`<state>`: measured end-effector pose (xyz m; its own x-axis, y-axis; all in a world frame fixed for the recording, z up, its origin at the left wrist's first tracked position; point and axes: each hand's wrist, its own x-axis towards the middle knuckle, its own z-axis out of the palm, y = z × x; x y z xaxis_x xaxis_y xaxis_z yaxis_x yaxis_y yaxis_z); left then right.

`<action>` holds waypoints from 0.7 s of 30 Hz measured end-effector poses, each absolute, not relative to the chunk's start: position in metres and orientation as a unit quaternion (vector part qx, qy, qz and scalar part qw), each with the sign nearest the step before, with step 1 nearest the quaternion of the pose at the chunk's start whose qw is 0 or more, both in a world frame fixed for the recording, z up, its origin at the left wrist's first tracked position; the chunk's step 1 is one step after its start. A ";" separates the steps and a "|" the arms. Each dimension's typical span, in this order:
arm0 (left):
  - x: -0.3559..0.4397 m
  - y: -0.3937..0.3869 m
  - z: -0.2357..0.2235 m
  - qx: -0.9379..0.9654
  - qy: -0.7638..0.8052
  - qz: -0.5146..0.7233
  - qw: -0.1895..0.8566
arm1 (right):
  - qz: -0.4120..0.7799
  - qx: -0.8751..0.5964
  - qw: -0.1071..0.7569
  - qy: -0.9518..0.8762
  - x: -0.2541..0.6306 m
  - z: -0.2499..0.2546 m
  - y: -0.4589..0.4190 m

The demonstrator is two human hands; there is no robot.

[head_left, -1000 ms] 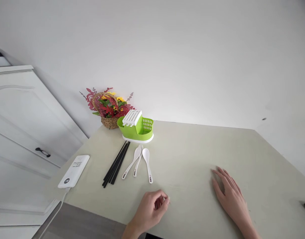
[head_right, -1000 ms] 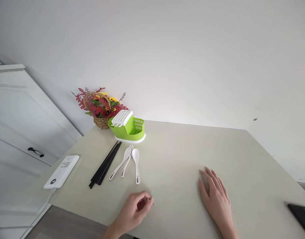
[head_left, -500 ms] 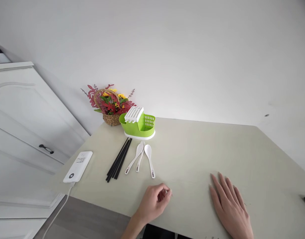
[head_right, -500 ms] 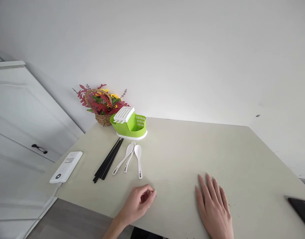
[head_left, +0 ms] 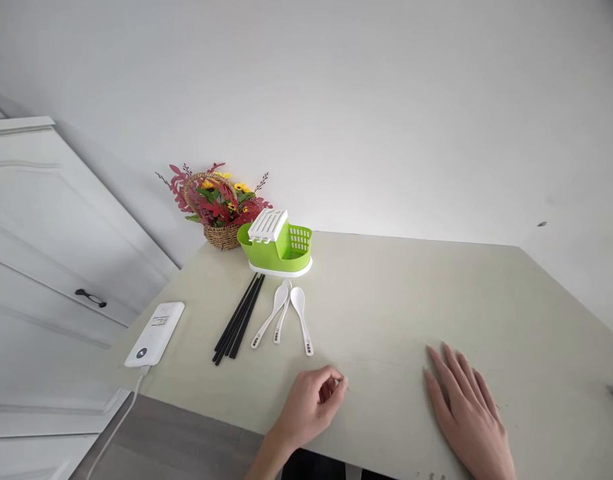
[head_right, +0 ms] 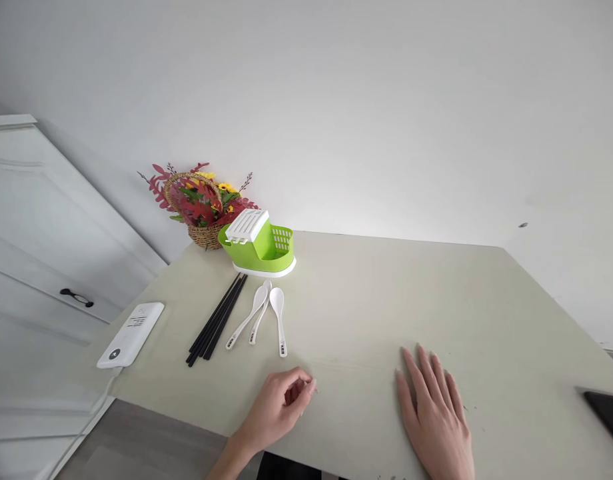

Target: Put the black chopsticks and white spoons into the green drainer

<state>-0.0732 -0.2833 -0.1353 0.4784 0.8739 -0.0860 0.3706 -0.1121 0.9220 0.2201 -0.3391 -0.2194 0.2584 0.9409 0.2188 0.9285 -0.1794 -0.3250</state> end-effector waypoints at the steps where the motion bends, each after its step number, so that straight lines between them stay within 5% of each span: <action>1: -0.073 -0.283 -0.135 0.702 0.444 0.252 0.497 | 0.016 -0.769 0.198 -0.608 0.220 -0.219 -0.339; 21: -0.091 -0.295 -0.131 0.676 0.464 0.241 0.520 | 0.030 -0.765 0.210 -0.608 0.222 -0.222 -0.341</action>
<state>-0.0912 -0.2950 -0.1305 0.4536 0.8773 -0.1568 0.3770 -0.0294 0.9258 0.2218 -0.3409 -0.2219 0.2599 0.9426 0.2097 0.9177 -0.1735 -0.3573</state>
